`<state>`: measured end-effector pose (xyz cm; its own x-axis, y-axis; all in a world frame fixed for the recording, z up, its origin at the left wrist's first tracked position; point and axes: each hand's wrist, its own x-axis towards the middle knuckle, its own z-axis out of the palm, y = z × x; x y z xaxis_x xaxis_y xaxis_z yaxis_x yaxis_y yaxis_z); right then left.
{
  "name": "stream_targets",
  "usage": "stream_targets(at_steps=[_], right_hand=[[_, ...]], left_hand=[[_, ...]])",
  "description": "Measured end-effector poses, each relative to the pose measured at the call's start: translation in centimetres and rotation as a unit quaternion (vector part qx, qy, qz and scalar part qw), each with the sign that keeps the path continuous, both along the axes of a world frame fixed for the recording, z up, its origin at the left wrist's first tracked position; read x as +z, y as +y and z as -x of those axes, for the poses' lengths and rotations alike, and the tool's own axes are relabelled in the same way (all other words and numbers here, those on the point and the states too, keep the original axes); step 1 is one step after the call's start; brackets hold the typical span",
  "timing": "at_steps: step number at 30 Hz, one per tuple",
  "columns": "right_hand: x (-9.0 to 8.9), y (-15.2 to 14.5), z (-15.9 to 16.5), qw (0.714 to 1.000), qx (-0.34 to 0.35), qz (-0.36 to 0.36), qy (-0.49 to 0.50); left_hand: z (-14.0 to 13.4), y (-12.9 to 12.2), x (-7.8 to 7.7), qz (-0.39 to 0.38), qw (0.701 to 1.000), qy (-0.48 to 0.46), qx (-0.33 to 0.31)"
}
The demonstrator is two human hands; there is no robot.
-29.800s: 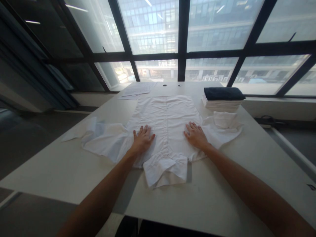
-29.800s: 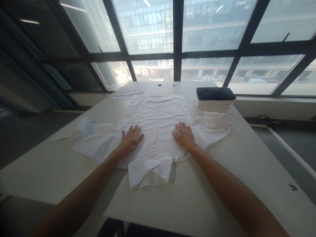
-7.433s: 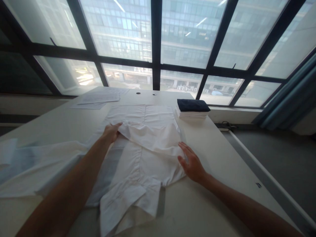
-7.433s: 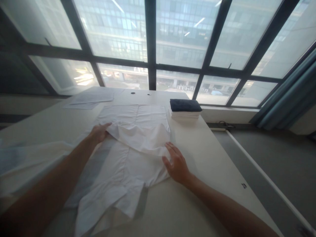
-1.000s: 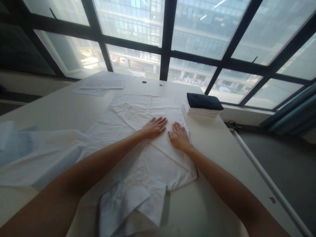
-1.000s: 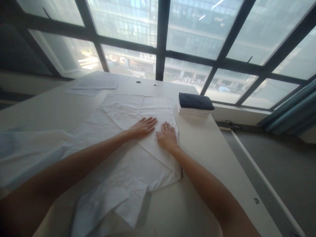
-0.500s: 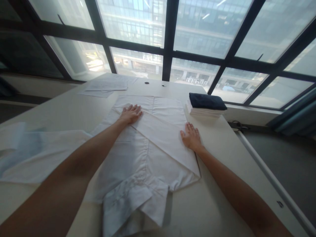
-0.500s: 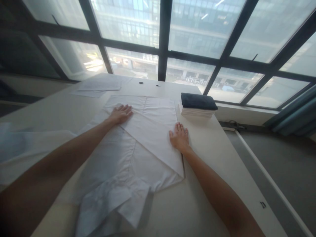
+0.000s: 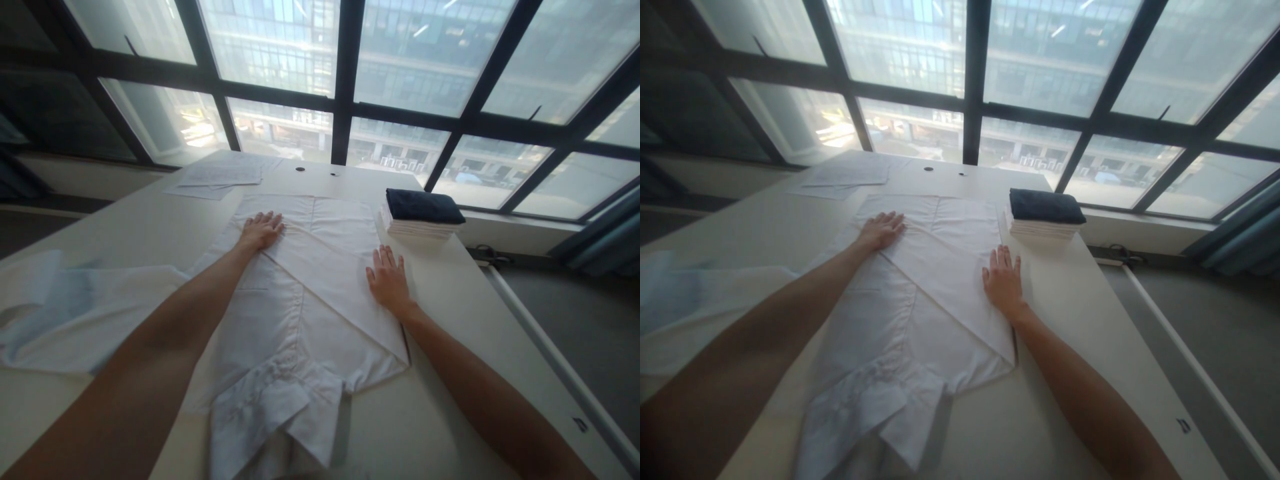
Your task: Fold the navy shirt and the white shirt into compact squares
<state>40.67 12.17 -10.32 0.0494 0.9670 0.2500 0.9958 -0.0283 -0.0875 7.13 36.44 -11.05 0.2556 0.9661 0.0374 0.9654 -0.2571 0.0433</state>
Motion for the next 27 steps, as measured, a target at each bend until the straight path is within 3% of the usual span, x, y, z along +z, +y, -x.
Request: stream_targets(at_steps=[2,4,7,15,21,23,27], right_hand=[[0.5,-0.5,0.9,0.993,0.120,-0.003,-0.007],[0.8,-1.1,1.7,0.969,0.242,0.041,-0.001],[1.0,-2.6,2.5,0.937,0.333,0.107,0.007],[1.0,-6.7,2.4,0.932,0.333,0.139,0.002],[1.1,-6.6,2.6,0.934,0.325,0.146,0.004],[1.0,-6.5,2.6,0.934,0.325,0.145,0.004],[0.8,-6.5,2.6,0.935,0.328,0.136,0.010]], left_hand=[[0.0,0.0,-0.1,-0.002,1.000,-0.001,-0.001],[0.1,0.1,-0.1,-0.005,1.000,-0.003,-0.003],[0.1,0.2,-0.2,-0.005,1.000,-0.007,-0.002],[0.1,0.1,-0.3,-0.004,1.000,-0.010,-0.001],[-1.3,-0.7,1.8,0.047,0.999,0.002,0.019],[-3.5,-2.8,2.6,0.036,0.999,0.002,-0.024],[-9.7,-10.9,2.5,-0.005,0.964,-0.018,-0.264]])
